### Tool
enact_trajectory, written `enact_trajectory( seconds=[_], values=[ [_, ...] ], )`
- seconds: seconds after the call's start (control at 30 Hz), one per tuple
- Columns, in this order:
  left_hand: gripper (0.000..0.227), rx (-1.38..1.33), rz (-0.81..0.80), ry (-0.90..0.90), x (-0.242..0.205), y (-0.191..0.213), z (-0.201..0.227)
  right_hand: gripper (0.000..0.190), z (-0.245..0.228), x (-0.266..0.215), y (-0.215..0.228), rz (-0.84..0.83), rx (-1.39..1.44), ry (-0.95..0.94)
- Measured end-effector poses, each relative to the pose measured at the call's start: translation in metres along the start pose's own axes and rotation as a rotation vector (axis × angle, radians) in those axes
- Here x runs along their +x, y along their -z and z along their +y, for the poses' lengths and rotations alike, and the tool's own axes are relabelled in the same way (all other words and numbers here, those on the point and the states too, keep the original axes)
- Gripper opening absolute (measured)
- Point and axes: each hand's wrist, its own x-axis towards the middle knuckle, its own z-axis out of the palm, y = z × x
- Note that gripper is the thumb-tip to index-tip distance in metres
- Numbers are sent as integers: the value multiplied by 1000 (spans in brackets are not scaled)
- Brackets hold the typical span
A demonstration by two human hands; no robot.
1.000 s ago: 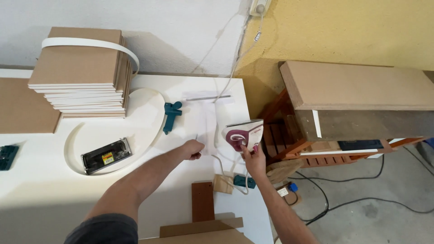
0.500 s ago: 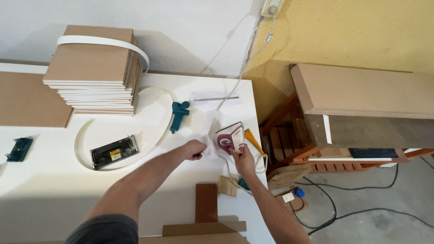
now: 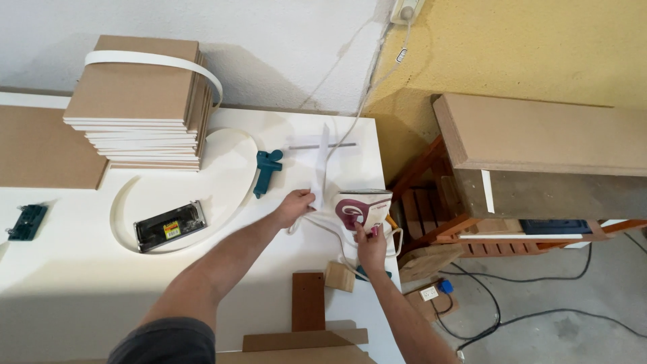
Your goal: The person places a long wooden board on a stand and positions a white strip along its edge. They use an iron to press the strip onto the board, moving the iron along the length of the strip. After ironing, the person uses a sanding block to smooth the edge of the board and then picks up a blue clamp.
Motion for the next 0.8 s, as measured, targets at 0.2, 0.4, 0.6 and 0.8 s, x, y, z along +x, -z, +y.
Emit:
enact_trajectory(
  seconds=[0.2, 0.4, 0.6, 0.8],
  values=[
    [52, 110, 27, 317, 5, 7, -25, 36, 19, 3, 1, 13, -18, -11],
    [55, -193, -181, 296, -54, -7, 27, 32, 37, 4, -4, 17, 59, 36],
    [38, 297, 93, 351, -12, 24, -13, 34, -8, -16, 1, 1, 112, 22],
    [31, 738, 67, 284, -1, 25, -14, 34, -60, -28, -1, -36, 121, 29]
  ],
)
